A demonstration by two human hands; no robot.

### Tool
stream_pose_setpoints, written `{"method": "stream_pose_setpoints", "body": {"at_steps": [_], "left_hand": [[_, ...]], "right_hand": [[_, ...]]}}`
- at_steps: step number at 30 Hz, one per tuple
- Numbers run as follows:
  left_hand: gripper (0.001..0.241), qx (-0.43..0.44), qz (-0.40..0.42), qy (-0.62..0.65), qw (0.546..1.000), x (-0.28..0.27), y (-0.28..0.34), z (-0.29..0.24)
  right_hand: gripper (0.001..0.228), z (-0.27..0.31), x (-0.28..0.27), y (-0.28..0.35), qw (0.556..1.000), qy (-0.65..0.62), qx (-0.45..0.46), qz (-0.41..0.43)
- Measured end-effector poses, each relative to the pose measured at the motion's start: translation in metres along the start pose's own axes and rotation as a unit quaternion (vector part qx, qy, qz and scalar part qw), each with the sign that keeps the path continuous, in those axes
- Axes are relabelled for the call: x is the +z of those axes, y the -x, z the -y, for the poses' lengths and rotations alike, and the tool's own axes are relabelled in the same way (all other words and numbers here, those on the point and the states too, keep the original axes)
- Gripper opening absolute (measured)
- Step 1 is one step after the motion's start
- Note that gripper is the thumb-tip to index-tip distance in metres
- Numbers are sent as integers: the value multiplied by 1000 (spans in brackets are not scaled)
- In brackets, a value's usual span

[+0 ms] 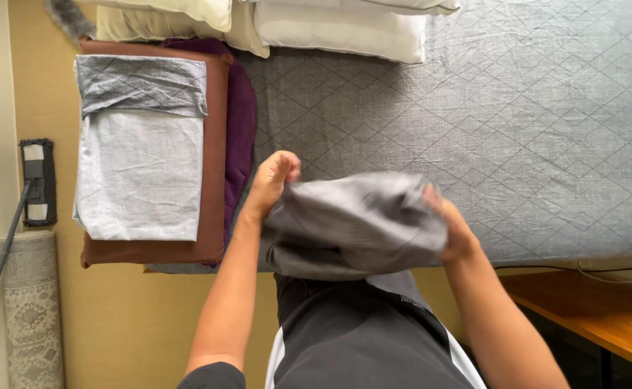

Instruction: The person smooths a gray patterned bedsheet on a bed, then folds a gray pillowcase and places it on the bed. They pick up a white pillow and insert it into the pillowcase, adjusting the fabric to fit.

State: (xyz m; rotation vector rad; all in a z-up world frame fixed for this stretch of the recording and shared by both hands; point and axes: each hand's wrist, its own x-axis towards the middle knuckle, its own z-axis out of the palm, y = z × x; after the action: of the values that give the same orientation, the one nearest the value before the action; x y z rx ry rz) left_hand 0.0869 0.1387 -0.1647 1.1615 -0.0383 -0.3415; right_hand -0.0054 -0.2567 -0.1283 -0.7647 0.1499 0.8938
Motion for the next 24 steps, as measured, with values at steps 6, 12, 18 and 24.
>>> {"method": "stream_pose_setpoints", "body": {"at_steps": [6, 12, 18, 24], "left_hand": [[64, 77, 152, -288, 942, 109, 34, -21], [32, -171, 113, -194, 959, 73, 14, -30], [54, -173, 108, -63, 977, 92, -13, -51], [84, 266, 164, -329, 891, 98, 21, -95]], "right_hand": [[63, 52, 115, -44, 958, -175, -107, -200], [53, 49, 36, -22, 905, 160, -37, -393], [72, 24, 57, -31, 916, 380, 48, -121], [75, 51, 121, -24, 960, -201, -148, -129]]}}
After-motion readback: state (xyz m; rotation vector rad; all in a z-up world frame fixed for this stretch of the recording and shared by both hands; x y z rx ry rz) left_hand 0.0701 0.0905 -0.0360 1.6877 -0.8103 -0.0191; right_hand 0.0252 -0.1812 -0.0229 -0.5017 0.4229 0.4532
